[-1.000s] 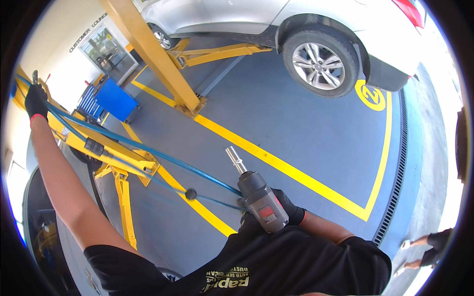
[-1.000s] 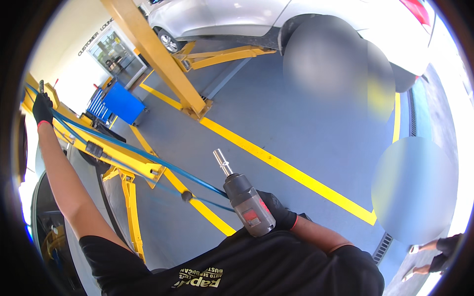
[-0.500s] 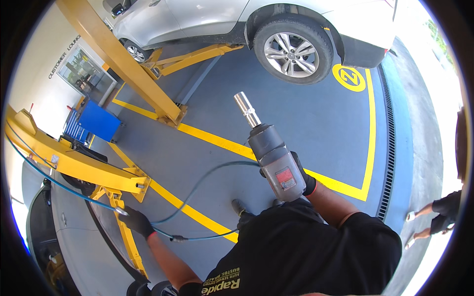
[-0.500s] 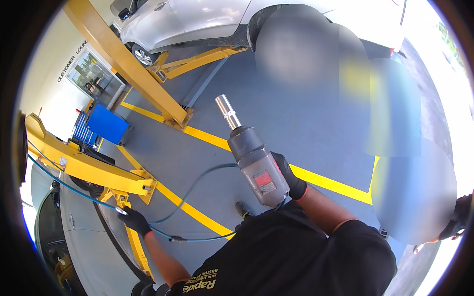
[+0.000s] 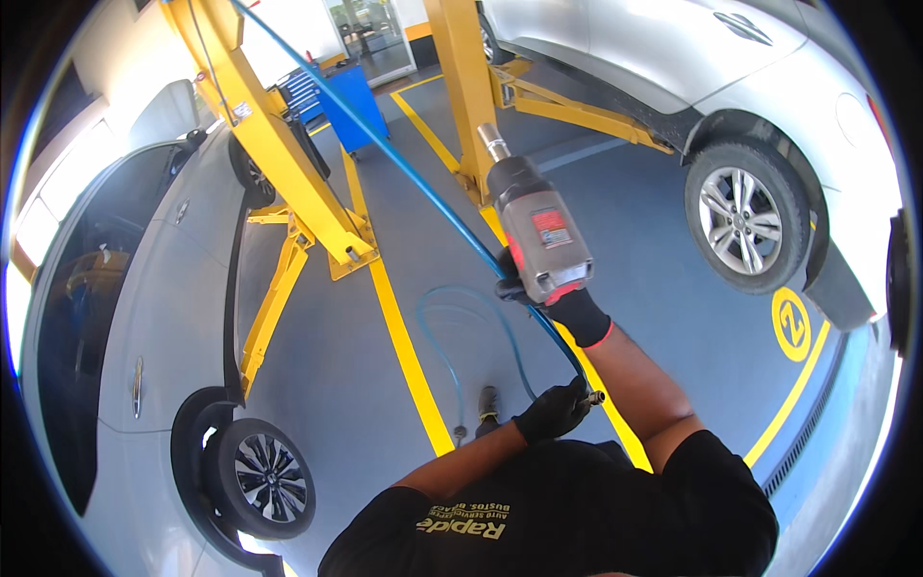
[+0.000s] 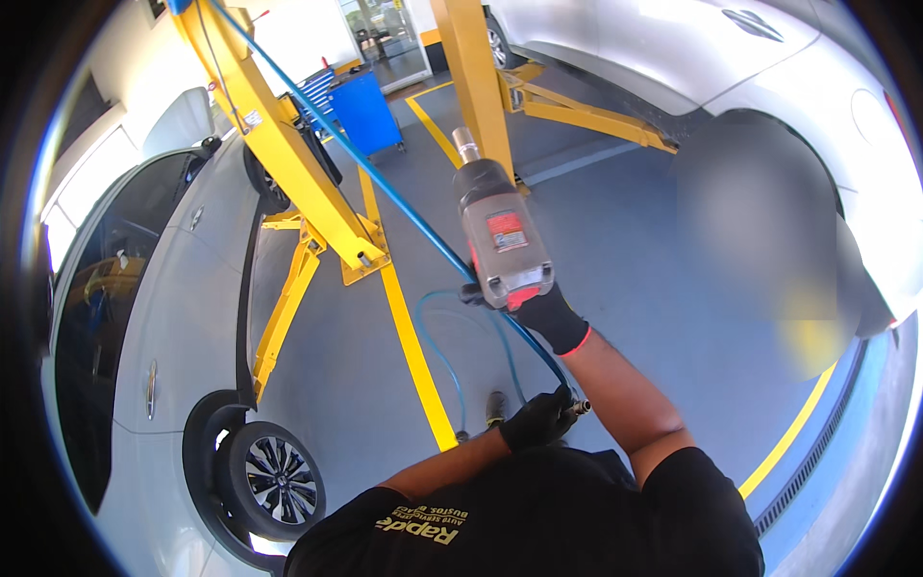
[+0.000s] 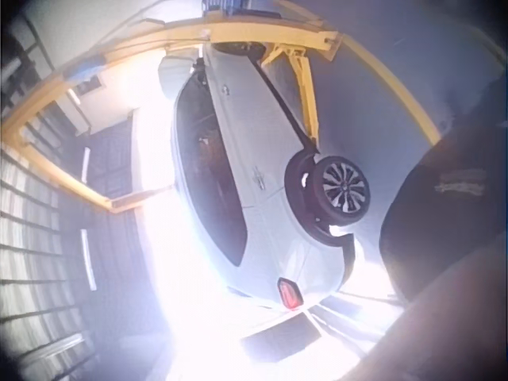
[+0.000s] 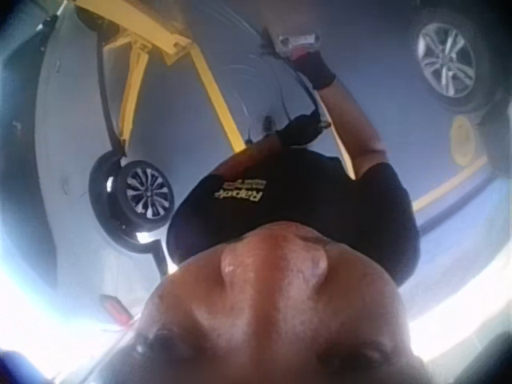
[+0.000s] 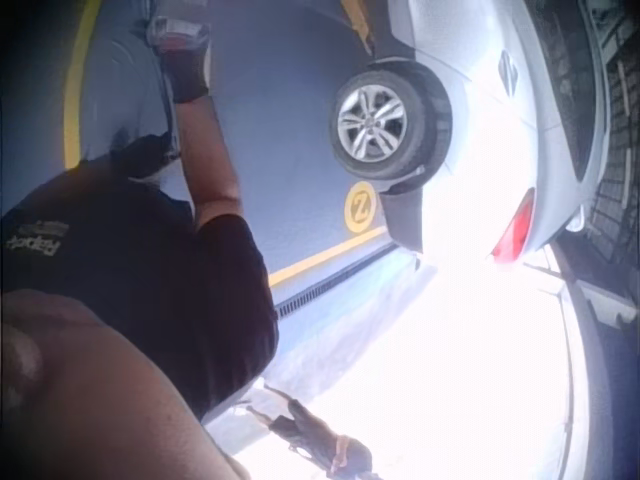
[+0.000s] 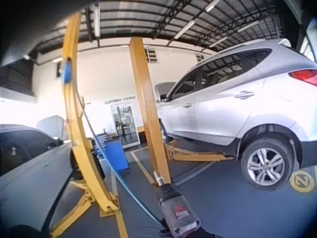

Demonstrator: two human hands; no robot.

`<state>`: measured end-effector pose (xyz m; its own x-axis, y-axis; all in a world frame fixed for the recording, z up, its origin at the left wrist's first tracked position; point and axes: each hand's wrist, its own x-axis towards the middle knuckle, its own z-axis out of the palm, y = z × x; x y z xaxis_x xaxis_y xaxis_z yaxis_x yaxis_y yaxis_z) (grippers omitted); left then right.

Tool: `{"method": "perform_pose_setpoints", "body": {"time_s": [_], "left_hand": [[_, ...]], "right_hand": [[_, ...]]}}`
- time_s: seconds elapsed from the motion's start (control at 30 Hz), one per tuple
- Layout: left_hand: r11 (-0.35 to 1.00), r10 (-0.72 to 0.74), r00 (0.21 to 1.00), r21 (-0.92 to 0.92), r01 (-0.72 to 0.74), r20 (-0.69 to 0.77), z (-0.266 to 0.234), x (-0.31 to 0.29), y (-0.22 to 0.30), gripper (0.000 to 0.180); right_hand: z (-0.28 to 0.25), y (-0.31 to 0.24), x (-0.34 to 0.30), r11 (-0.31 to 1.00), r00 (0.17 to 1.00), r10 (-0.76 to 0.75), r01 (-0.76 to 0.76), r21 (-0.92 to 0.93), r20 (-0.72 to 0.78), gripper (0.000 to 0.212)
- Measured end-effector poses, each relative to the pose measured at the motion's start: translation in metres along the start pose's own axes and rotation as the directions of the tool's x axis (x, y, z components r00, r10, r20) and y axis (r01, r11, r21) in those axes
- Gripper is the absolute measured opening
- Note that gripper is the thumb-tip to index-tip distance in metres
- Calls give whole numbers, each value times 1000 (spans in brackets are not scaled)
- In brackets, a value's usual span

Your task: The person installs tires on a white car elevated on a lift. They lift each tire into place, retrieve a pneumatic impact wrench from a tool chest, connect the air hose, and tighten the lug nuts on the wheels.

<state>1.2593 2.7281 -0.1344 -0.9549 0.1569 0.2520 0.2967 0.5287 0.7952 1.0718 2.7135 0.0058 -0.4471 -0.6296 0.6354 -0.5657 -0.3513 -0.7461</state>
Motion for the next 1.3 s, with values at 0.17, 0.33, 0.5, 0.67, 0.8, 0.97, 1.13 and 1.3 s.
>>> {"method": "perform_pose_setpoints", "body": {"time_s": [0.17,0.33,0.5,0.67,0.8,0.97,1.13,1.3], "left_hand": [[995,93,988,33,-89,-123,18,-2,-18,37],[947,-71,983,297,119,-168,-9,-73,-58,36],[907,-298,756,75,415,-583,-75,-171,-108,28],[927,-370,532,-345,150,-762,-236,-95,-89,27],[858,-29,433,200,473,-901,-430,-26,-38,31],[849,278,450,436,299,-849,-643,129,36,52],[237,440,581,713,660,-685,-833,193,106,45],[279,314,299,388,878,-901,-706,297,-22,59]], "right_hand": [[40,-24,17,958,981,143,-170,229,131,41],[41,-33,15,937,942,138,-24,-347,305,65],[17,-7,-33,964,978,155,-119,-237,140,73],[-36,-9,-123,940,971,238,-228,-255,6,69],[-54,-17,-212,878,918,377,-396,-270,-121,61],[-67,-20,-290,694,816,525,-574,-434,-240,44],[-52,-34,-348,639,732,602,-681,-357,-319,43],[-65,-54,-460,411,518,585,-852,-324,-624,73]]}}
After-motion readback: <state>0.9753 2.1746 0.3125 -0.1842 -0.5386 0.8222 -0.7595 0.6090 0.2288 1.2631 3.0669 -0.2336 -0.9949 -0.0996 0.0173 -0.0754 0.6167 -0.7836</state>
